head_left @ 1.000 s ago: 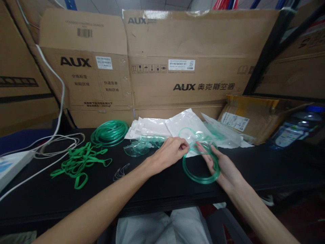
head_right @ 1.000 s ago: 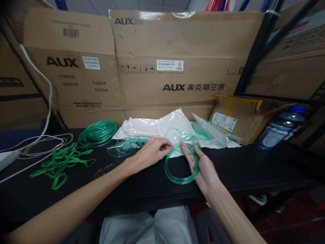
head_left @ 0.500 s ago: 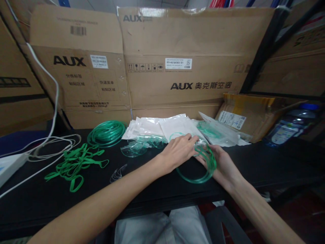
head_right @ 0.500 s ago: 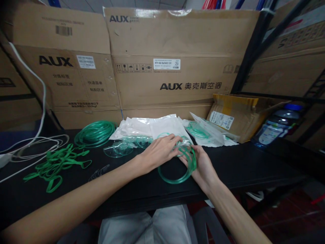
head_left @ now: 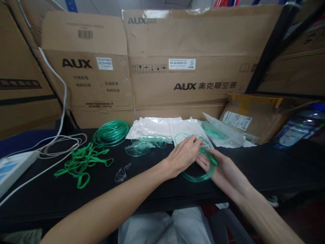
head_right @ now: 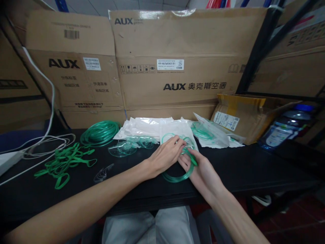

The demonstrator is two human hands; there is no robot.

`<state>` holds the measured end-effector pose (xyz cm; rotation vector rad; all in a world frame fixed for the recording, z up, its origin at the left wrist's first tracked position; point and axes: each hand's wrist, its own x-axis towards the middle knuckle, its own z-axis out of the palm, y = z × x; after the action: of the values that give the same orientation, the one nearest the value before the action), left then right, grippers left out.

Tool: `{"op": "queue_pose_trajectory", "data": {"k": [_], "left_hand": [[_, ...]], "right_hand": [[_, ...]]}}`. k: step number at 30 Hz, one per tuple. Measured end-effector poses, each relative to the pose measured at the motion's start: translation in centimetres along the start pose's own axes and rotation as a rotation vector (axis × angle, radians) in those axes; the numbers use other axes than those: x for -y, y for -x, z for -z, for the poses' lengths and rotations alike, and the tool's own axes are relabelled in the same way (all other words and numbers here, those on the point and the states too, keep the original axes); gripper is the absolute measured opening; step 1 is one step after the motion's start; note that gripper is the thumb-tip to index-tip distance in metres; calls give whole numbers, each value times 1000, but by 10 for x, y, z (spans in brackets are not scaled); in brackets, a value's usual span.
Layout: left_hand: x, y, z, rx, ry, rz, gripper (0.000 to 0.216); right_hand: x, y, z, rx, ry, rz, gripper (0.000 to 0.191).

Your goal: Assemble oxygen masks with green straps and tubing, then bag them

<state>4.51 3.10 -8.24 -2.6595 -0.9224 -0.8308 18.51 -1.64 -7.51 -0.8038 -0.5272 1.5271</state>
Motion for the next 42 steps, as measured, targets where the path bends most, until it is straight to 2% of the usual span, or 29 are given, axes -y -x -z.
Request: {"op": "queue_pose_trajectory", "data": {"k": [4,7,9,12,18,21,25,29,32,39,42], "left_hand": [[0,0,-2,-22,7,46,19],[0,-1,-3,-45,34,68,21],[1,-2,-3,-56,57,66,21],[3,-2,1,-76,94,45,22],[0,0,11,-95,148,4,21],[-1,0,11,-104,152,24,21],[3,-1,7,-121,152,78,22],[4,-3,6,-131,155,105,23],[4,-3,5,-136,161,112,25],[6,-3,8,-110,179,18,21],[3,-4,11,-99,173,-20,19]], "right_hand": [[10,28,19,98,112,-116,14],[14,41,35,157,301,-160,28],[16,44,39,206,431,-144,33],[14,39,37,221,515,-38,35],[8,27,25,90,471,65,44],[8,29,23,65,395,57,45],[10,35,29,103,327,30,42],[12,43,33,200,385,-24,43],[8,47,27,224,418,-61,35],[-2,30,18,0,267,45,32],[-1,26,13,-21,215,126,34]]}}
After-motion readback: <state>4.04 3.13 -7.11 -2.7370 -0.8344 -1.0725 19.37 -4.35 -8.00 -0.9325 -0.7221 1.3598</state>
